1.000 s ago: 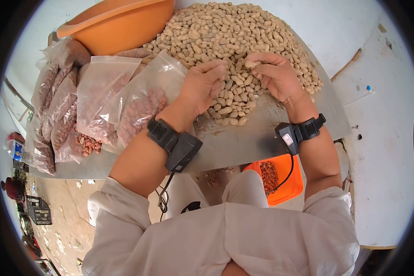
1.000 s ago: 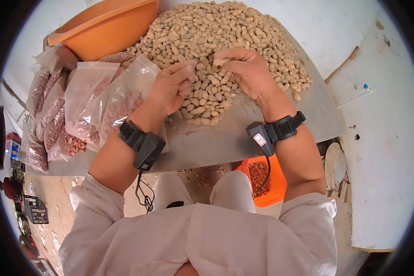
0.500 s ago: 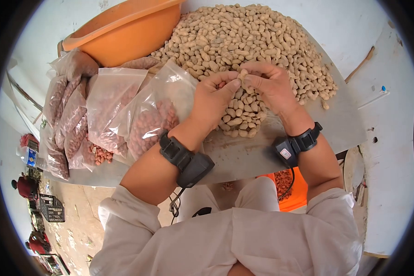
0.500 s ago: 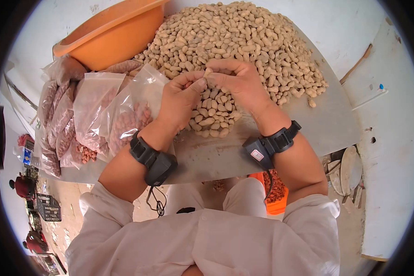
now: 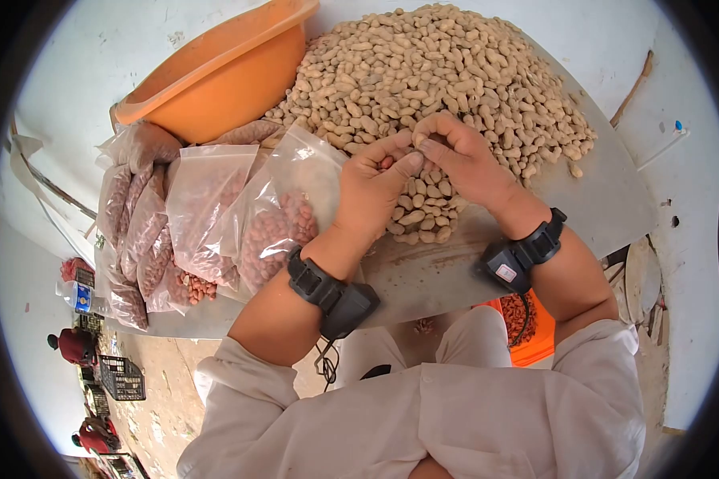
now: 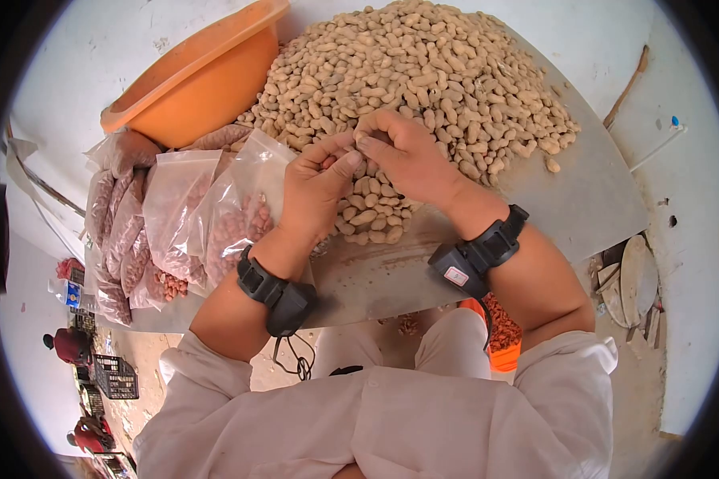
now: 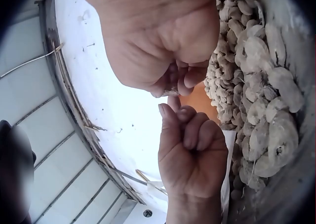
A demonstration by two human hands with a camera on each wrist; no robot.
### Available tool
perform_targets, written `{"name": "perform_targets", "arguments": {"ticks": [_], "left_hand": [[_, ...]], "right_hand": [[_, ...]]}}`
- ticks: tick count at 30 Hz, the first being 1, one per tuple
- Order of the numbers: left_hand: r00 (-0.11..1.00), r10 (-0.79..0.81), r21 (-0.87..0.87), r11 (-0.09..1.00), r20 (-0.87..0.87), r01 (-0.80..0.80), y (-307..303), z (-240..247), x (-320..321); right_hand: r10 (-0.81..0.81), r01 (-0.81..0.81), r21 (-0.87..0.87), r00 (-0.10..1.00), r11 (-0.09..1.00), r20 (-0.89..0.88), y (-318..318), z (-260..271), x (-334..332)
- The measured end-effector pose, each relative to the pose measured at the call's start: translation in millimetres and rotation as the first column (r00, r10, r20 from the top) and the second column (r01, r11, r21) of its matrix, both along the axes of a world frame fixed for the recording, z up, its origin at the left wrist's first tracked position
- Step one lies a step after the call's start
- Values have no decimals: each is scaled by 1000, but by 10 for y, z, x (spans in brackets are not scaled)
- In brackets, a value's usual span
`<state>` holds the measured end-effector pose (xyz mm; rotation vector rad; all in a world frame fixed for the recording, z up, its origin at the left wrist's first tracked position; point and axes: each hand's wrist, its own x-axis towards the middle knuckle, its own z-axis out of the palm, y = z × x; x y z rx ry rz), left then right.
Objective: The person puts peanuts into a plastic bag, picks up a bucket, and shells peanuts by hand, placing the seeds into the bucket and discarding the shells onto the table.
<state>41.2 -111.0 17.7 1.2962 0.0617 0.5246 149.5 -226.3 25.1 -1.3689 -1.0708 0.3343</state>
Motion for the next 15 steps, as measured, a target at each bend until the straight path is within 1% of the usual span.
{"name": "perform_targets", "arguments": {"ticks": [3, 6, 9, 11, 12, 14, 15], "left_hand": [[1000, 11, 101, 995, -16, -9, 29, -42, 21], [1000, 11, 81, 997, -28, -9, -13, -17, 31], [999, 40, 112, 993, -26, -37, -27, -47, 43], [998, 17, 160, 987, -58, -8, 8, -47, 35], [997, 7, 184, 983, -75, 7, 23, -46, 36], [997, -66, 44, 997, -26, 67, 7, -52, 59], [995, -98, -25, 995, 2, 98, 6, -56, 66]], "right_hand": [[-13, 13, -9, 1000, 1000, 6, -4, -18, -4], [-14, 14, -10, 1000, 1000, -10, 5, -49, 10], [-17, 17, -4, 999, 1000, -34, 11, -56, 13], [-20, 20, -17, 999, 1000, -29, 4, -55, 17], [-33, 32, -25, 996, 999, -77, -2, -46, 10], [-58, 52, -42, 983, 998, -173, -10, -20, -10], [-43, 38, -35, 983, 999, -179, -7, -22, 1]]}}
